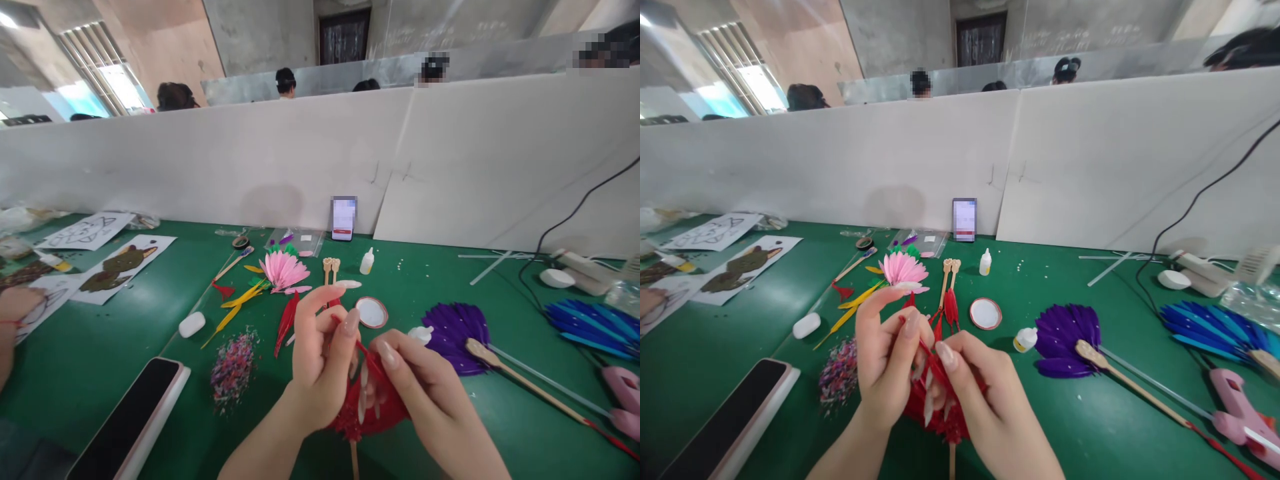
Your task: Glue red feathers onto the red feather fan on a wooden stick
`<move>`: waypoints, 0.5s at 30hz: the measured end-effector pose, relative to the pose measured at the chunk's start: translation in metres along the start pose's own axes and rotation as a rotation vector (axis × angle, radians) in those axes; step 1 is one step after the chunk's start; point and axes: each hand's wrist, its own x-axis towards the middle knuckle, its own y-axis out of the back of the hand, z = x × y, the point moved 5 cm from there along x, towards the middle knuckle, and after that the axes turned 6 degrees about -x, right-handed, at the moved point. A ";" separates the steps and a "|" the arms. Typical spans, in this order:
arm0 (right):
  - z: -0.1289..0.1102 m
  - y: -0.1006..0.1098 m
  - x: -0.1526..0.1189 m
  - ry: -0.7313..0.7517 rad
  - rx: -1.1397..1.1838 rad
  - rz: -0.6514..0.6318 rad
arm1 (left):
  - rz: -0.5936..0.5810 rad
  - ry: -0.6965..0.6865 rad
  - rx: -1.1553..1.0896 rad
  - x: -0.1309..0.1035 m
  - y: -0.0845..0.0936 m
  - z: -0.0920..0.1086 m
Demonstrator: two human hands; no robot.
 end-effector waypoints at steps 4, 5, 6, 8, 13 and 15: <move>0.009 -0.001 -0.009 -0.042 0.010 0.039 | -0.039 -0.004 -0.024 0.001 0.001 0.002; 0.011 0.000 -0.011 -0.047 -0.003 0.074 | -0.050 -0.014 -0.023 0.001 0.001 0.003; 0.012 0.000 -0.012 -0.046 -0.006 0.089 | -0.057 -0.021 -0.022 0.001 0.002 0.003; 0.012 -0.004 -0.012 -0.042 0.014 0.029 | -0.055 -0.025 -0.023 0.000 0.002 0.003; 0.004 -0.005 -0.004 -0.016 0.025 0.059 | -0.028 -0.046 -0.028 -0.001 0.002 0.001; 0.003 -0.003 -0.002 -0.007 -0.017 0.115 | 0.001 -0.089 0.003 -0.002 0.002 0.002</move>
